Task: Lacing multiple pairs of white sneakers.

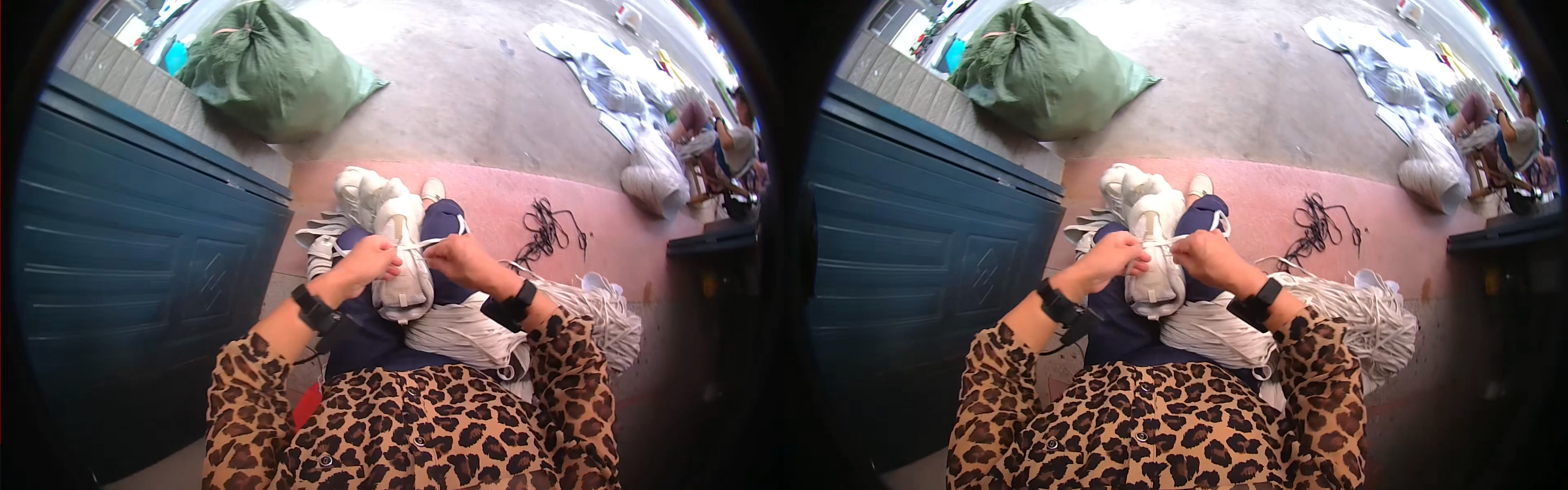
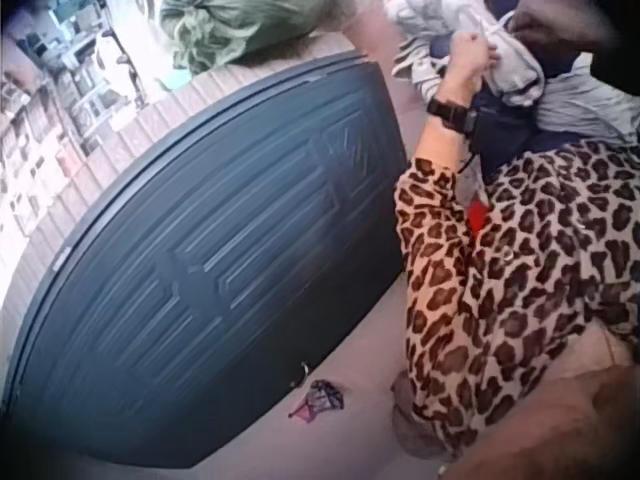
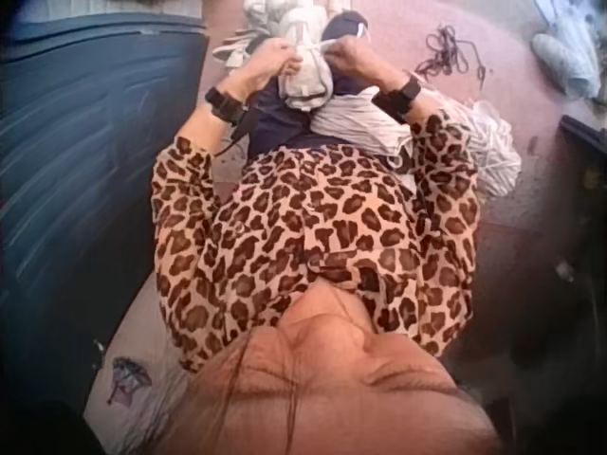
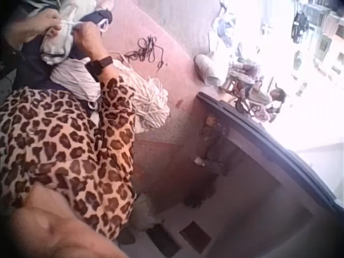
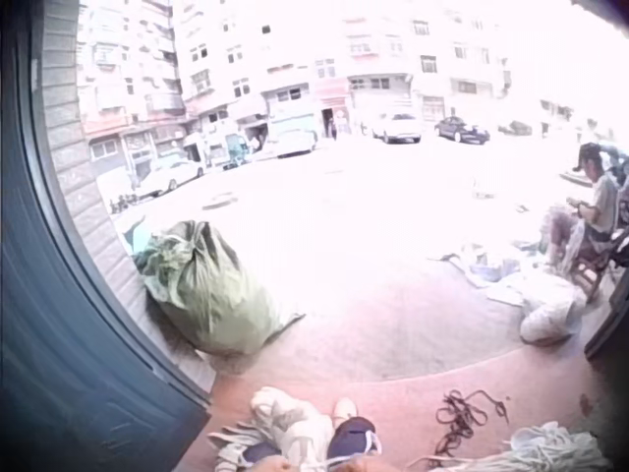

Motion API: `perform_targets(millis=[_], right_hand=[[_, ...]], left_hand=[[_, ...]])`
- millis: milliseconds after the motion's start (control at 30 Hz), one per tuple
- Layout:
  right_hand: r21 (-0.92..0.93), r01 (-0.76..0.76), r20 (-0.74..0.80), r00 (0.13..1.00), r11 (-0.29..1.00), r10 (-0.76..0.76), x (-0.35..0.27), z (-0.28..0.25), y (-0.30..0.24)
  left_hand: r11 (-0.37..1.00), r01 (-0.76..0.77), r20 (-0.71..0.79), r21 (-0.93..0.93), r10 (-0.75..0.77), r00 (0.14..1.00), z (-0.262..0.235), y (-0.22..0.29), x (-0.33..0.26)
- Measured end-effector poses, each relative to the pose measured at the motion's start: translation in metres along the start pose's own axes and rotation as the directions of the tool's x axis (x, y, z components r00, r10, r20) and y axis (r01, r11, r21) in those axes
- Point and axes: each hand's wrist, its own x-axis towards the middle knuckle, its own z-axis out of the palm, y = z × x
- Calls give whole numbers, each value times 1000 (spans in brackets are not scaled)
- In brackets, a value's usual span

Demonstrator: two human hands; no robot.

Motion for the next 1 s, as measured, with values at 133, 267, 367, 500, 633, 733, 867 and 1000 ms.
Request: perform_targets(millis=[133, 267, 367, 500, 633, 733, 867, 1000], right_hand=[[-282, 84, 13, 996, 956, -84, 13, 17, 5], [-451, 134, -19, 987, 882, -160, 25, 25, 18], [-545, 133, -4, 987, 828, -161, 33, 23, 16], [-519, 85, -68, 988, 851, -140, 38, 30, 24], [-496, 84, -38, 992, 864, -118, 41, 31, 25], [-509, 97, -20, 992, 855, -124, 47, 26, 15], [-454, -28, -116, 993, 890, -28, 51, 30, 19], [-560, 39, -17, 998, 828, -59, 44, 32, 15]], left_hand=[[994, 64, 18, -92, -63, 998, 4, 3, 11], [972, 88, 53, -220, -78, 996, 10, 8, 29], [950, 96, -23, -297, -107, 994, 19, 15, 36], [946, -36, -123, -322, -4, 992, 24, -5, 46], [942, -110, -211, -316, 43, 976, 29, -15, 41], [950, -141, -213, -278, 82, 974, 28, -22, 39], [969, -178, -325, -169, 115, 939, 29, -5, 25], [969, -235, -379, 73, 245, 892, 9, -7, 18]])
